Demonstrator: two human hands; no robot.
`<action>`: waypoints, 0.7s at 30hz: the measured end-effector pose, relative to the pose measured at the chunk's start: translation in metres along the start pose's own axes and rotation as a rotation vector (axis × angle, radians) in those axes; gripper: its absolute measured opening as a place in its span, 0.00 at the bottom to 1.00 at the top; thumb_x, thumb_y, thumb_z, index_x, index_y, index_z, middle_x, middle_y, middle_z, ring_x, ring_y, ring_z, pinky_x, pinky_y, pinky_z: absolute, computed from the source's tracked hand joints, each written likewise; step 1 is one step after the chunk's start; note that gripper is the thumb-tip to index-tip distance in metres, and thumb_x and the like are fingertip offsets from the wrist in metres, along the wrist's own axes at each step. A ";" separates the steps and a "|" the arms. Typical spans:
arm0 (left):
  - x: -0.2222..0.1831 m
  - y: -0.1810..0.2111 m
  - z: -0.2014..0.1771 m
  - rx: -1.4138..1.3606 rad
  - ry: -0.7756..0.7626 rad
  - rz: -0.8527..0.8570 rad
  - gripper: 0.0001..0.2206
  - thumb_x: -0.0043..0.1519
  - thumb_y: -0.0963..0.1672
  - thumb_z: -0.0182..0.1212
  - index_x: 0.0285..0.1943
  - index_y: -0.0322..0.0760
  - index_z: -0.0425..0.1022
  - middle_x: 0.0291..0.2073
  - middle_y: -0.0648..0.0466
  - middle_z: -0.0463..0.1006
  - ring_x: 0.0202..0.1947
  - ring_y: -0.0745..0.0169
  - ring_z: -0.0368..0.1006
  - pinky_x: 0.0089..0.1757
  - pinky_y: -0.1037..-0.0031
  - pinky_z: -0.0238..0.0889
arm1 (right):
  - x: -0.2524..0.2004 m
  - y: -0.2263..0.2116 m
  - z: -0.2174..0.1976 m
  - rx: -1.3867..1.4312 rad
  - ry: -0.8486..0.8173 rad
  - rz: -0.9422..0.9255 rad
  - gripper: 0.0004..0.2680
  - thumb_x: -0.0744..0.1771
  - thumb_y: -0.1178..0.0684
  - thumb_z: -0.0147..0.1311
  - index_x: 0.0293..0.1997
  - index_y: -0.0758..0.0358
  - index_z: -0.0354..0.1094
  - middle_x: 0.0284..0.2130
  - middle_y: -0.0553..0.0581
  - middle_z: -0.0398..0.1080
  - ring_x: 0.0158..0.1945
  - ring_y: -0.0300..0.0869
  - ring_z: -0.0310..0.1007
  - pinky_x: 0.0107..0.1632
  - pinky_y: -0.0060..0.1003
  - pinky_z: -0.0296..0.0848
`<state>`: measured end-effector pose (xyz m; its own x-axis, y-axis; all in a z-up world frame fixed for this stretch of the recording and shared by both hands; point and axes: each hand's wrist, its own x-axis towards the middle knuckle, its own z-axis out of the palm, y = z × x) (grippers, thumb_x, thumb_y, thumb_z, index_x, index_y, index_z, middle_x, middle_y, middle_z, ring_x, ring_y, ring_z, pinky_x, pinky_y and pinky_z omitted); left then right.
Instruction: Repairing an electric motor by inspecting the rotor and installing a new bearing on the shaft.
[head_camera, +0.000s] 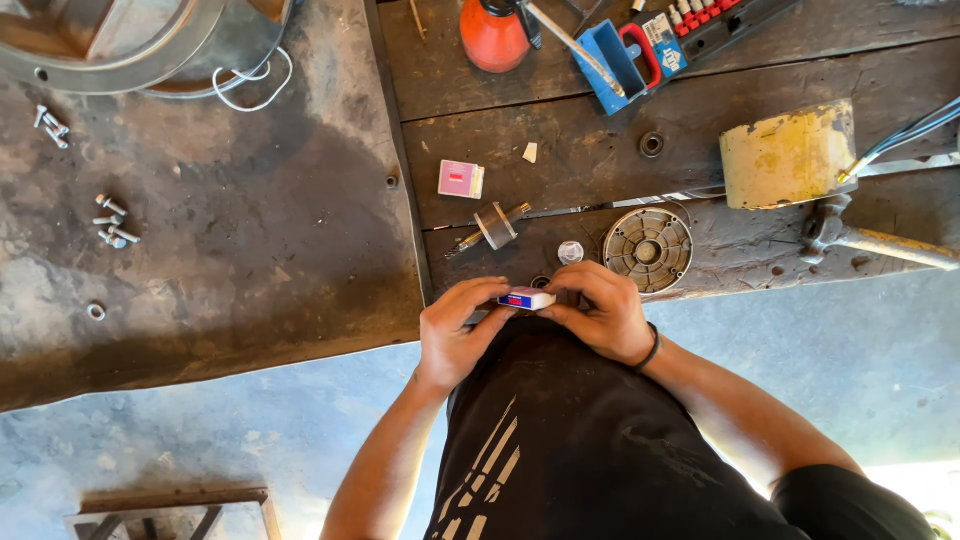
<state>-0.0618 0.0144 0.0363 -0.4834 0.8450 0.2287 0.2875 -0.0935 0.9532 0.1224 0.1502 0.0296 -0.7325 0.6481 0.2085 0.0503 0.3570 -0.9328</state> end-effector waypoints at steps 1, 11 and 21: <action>-0.002 -0.002 -0.001 -0.002 -0.004 -0.007 0.11 0.54 0.38 0.75 0.44 0.34 0.84 0.39 0.46 0.85 0.43 0.46 0.83 0.46 0.64 0.76 | 0.000 -0.001 0.000 0.030 -0.020 0.023 0.08 0.63 0.54 0.69 0.41 0.61 0.77 0.35 0.58 0.77 0.28 0.48 0.77 0.31 0.37 0.75; -0.009 0.004 -0.017 0.508 -0.261 0.112 0.12 0.52 0.42 0.74 0.43 0.41 0.79 0.36 0.56 0.81 0.38 0.56 0.82 0.38 0.70 0.76 | 0.008 -0.016 -0.004 -0.071 -0.230 -0.020 0.06 0.65 0.55 0.64 0.42 0.62 0.74 0.36 0.61 0.77 0.37 0.58 0.80 0.37 0.46 0.78; -0.016 0.004 -0.010 0.238 -0.324 -0.085 0.12 0.51 0.42 0.75 0.37 0.45 0.74 0.27 0.58 0.76 0.29 0.54 0.79 0.31 0.68 0.72 | 0.007 -0.014 -0.010 -0.100 -0.362 -0.073 0.07 0.66 0.52 0.63 0.44 0.61 0.74 0.37 0.58 0.76 0.39 0.56 0.80 0.38 0.46 0.79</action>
<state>-0.0617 -0.0044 0.0382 -0.2392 0.9701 0.0405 0.4594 0.0763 0.8849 0.1235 0.1560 0.0472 -0.9282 0.3452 0.1391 0.0421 0.4688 -0.8823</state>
